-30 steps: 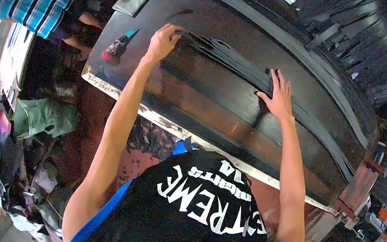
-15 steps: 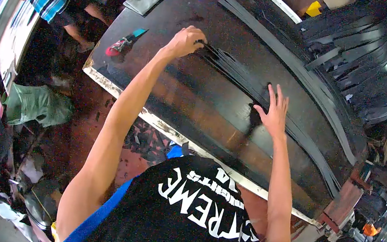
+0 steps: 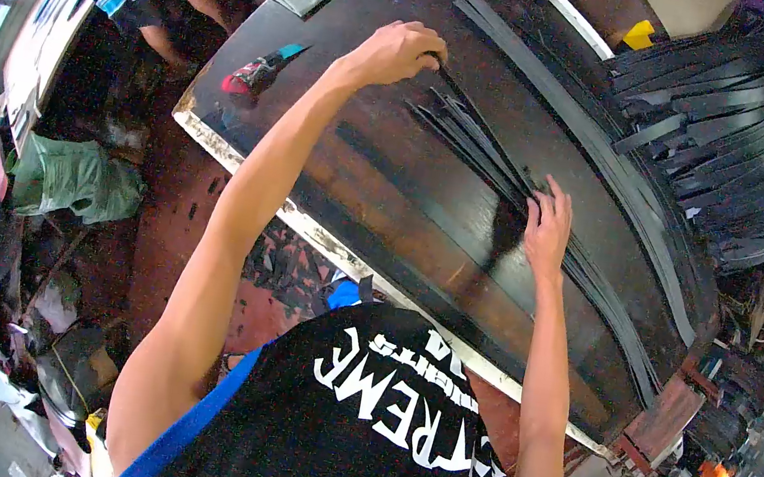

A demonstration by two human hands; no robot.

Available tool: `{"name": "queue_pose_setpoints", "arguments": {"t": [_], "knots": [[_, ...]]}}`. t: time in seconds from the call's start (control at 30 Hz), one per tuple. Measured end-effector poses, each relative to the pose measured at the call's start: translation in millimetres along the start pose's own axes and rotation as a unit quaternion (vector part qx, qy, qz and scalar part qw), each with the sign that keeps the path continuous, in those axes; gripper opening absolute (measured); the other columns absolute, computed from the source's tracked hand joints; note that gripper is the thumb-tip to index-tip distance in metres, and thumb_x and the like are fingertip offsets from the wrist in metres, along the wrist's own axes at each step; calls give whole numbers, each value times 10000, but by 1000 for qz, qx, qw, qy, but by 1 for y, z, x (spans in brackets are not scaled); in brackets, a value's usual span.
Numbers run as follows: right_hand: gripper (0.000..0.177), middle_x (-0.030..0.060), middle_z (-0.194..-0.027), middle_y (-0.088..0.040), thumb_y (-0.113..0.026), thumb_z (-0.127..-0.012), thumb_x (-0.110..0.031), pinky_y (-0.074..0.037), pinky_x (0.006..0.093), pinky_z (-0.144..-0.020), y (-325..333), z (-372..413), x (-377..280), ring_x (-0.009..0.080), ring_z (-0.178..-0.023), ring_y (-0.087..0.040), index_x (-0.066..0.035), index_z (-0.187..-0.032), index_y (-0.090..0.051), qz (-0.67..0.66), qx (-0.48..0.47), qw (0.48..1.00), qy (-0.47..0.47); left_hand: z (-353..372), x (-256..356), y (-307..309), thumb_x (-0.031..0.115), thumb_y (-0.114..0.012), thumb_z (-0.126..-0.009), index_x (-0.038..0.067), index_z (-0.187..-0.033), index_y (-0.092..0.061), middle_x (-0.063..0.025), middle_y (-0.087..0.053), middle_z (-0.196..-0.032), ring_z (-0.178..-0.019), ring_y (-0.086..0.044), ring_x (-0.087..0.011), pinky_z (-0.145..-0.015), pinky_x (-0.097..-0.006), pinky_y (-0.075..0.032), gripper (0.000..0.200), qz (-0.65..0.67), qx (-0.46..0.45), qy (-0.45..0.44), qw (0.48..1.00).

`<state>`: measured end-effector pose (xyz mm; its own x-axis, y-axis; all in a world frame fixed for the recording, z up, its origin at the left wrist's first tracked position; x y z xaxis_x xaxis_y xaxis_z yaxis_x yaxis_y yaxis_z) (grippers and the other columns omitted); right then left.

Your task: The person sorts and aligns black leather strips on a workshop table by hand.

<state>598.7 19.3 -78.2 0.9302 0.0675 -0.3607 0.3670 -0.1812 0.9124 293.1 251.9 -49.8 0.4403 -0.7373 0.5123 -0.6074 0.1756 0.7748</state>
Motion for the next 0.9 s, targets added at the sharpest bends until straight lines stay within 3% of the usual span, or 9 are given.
{"name": "queue_pose_setpoints", "arguments": {"t": [0.17,0.23,0.3,0.37,0.43,0.63,0.7,0.77,0.9], "knots": [[161,127,-1262,-610,-596,-956,-152,-444,442,-996,12,-1,-13,364,-1120,-583,-37,-1059,-643,4,35,999,10,-5,18,-13,245,-691,-832,155,-979,-712,-46,-686,-964,-967,-627,-265,-917,-455,-395,174,-88,-28,-70,993],[200,165,-1088,-667,-612,-952,-178,-498,426,-840,20,-2,-15,379,-961,-634,-19,-1073,-627,-27,2,998,-54,-16,44,-11,283,-698,-841,161,-1007,-716,-60,-688,-964,-974,-631,-269,-952,-462,-375,207,-95,-32,-95,990],[242,178,-1019,-673,-633,-942,-209,-505,432,-789,35,-2,-21,394,-903,-641,-12,-1082,-619,-41,-30,995,-89,-30,62,-9,323,-692,-846,169,-1004,-716,-55,-691,-890,-956,-637,-246,-908,-468,-376,222,-153,-201,-29,967],[287,192,-950,-679,-654,-931,-239,-512,438,-739,43,9,-12,409,-845,-649,-5,-1092,-610,-54,-56,989,-130,-38,62,-2,361,-675,-856,173,-996,-715,-53,-694,-852,-945,-645,-227,-883,-455,-371,238,-143,-186,-52,971],[372,208,-929,-680,-703,-894,-295,-511,446,-712,62,27,15,424,-829,-652,-2,-1101,-603,47,-51,993,-98,-43,60,14,399,-645,-878,178,-1002,-713,-60,-694,-862,-939,-648,-235,-891,-457,-368,262,-128,-133,-71,980],[326,231,-935,-674,-723,-851,-224,-496,456,-744,167,114,117,423,-889,-646,2,-1049,-597,132,-66,974,-175,-22,8,78,393,-683,-865,91,-1136,-666,-157,-704,-1001,-1001,-648,-341,-843,-417,-497,406,-112,-118,2,987],[314,222,-968,-669,-710,-818,-135,-485,437,-800,206,151,160,402,-934,-631,1,-1080,-601,128,-96,954,-252,-8,2,105,377,-693,-858,65,-1097,-676,-165,-699,-987,-955,-658,-335,-828,-417,-504,394,-84,-167,90,978],[333,212,-1008,-654,-694,-778,-53,-469,421,-857,246,191,186,397,-966,-608,-4,-1096,-605,164,-61,964,-202,13,-15,123,317,-710,-842,39,-1030,-697,-167,-703,-956,-906,-675,-294,-819,-391,-506,335,-120,-127,82,981],[345,181,-1076,-640,-720,-755,-13,-442,412,-944,316,266,223,374,-1049,-594,-3,-1081,-606,146,-56,953,-259,49,-22,152,259,-749,-789,33,-970,-715,-151,-703,-882,-850,-677,-253,-778,-369,-505,292,-100,-227,163,955]]}}
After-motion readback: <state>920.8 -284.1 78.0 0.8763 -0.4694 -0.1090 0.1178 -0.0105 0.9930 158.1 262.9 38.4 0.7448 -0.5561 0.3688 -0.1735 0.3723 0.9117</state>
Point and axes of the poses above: each hand's wrist, its own z-axis away from the middle knuckle, its own y-axis out of the back of the hand, x = y × z, the point moved 3 cm from there along -z, towards the middle knuckle
